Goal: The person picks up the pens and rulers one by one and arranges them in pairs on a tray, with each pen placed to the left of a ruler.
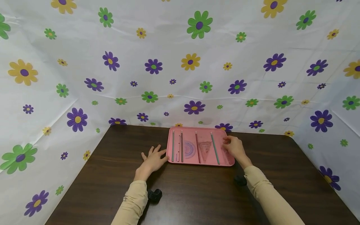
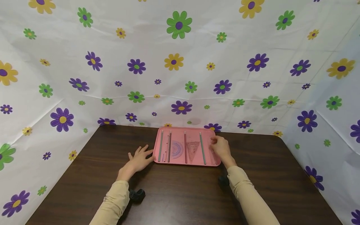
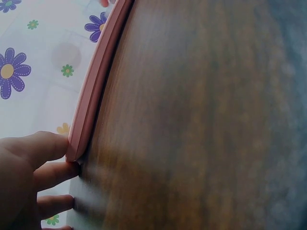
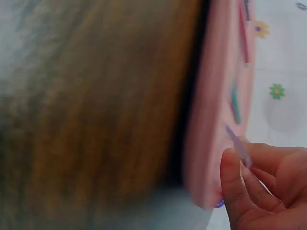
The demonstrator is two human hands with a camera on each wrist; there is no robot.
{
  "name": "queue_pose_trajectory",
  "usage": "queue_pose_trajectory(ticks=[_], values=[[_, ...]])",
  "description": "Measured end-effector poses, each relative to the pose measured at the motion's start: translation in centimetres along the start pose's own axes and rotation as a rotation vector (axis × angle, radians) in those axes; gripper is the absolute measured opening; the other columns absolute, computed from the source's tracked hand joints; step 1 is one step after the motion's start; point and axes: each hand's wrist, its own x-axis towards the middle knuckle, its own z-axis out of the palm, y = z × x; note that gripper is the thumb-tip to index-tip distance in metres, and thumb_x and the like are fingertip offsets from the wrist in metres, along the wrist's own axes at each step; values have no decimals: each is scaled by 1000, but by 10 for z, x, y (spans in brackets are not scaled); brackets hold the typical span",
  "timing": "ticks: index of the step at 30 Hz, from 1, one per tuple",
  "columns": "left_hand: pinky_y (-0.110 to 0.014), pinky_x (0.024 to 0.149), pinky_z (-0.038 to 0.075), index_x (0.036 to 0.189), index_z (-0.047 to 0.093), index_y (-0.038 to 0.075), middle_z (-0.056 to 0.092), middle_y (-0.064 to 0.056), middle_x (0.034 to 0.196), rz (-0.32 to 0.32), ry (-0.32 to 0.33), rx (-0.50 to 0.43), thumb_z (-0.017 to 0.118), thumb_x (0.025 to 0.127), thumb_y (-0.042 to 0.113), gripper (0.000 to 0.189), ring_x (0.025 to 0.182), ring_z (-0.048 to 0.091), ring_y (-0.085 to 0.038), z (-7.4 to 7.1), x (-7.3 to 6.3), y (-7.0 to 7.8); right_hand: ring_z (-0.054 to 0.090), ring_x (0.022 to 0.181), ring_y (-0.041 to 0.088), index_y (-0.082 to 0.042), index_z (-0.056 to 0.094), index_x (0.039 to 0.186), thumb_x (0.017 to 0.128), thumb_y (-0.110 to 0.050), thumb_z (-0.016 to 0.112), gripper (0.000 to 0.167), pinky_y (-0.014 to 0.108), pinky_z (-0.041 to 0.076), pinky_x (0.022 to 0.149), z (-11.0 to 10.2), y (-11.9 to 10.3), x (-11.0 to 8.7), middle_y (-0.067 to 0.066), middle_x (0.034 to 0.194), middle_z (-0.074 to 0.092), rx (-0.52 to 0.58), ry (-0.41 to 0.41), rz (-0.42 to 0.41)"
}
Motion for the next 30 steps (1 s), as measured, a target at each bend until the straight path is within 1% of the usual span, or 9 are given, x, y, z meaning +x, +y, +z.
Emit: queue_pose_trajectory(ticks=[3,7,13,16,19,22,24,27,30], values=[[-78,109,-11,149,49,18,23,-16,164,-3,-4,2,53,100,43,55,152,8,-45,1,-1,-1,64,93,32,8,64,121,93,-8,67,33,47,57,87,7,-1,-2,26,112,67,-61,4,-17],[-79,109,-10,149,49,18,23,-17,164,-2,-7,4,53,100,43,55,152,8,-45,2,-2,-2,62,96,37,9,68,113,93,-9,65,27,53,53,92,14,-5,-6,28,114,61,-177,24,-32],[-79,108,-10,148,50,18,24,-17,164,10,5,-6,52,100,42,54,152,9,-45,3,-1,-1,58,97,45,9,71,103,93,-10,64,23,57,52,86,18,-14,-10,29,110,61,-343,63,-65],[-78,109,-10,148,50,18,24,-16,164,9,-1,-4,52,100,42,54,152,9,-45,4,0,-1,57,95,46,8,70,101,94,-12,61,23,59,53,81,20,-17,-12,28,108,61,-409,53,-59],[-79,109,-10,148,50,18,23,-16,164,10,-4,-4,52,100,43,54,152,9,-45,4,0,-1,57,93,47,6,71,99,96,-14,60,23,60,53,79,21,-20,-14,28,106,62,-486,29,-63],[-78,109,-10,148,50,18,23,-16,164,11,-1,-4,52,100,43,54,152,9,-45,3,0,-1,55,93,45,5,72,99,97,-15,59,24,59,52,79,19,-22,-15,27,105,62,-500,-11,-65],[-78,109,-10,148,49,19,23,-16,164,10,-2,-2,52,100,43,54,153,8,-45,2,0,-1,54,93,43,5,71,101,96,-16,59,25,56,51,79,17,-24,-15,26,106,62,-469,-41,-57],[-78,109,-10,149,49,19,23,-16,164,9,-3,0,52,100,42,54,153,8,-44,1,-1,-1,52,95,41,6,68,110,96,-19,59,30,53,49,80,14,-26,-16,28,111,60,-417,-78,-39],[-78,109,-10,149,49,18,23,-17,164,10,-3,-2,52,101,41,53,152,8,-45,-1,-1,-1,52,101,42,6,65,122,96,-22,60,39,55,50,85,10,-30,-21,31,121,57,-382,-88,-24]])
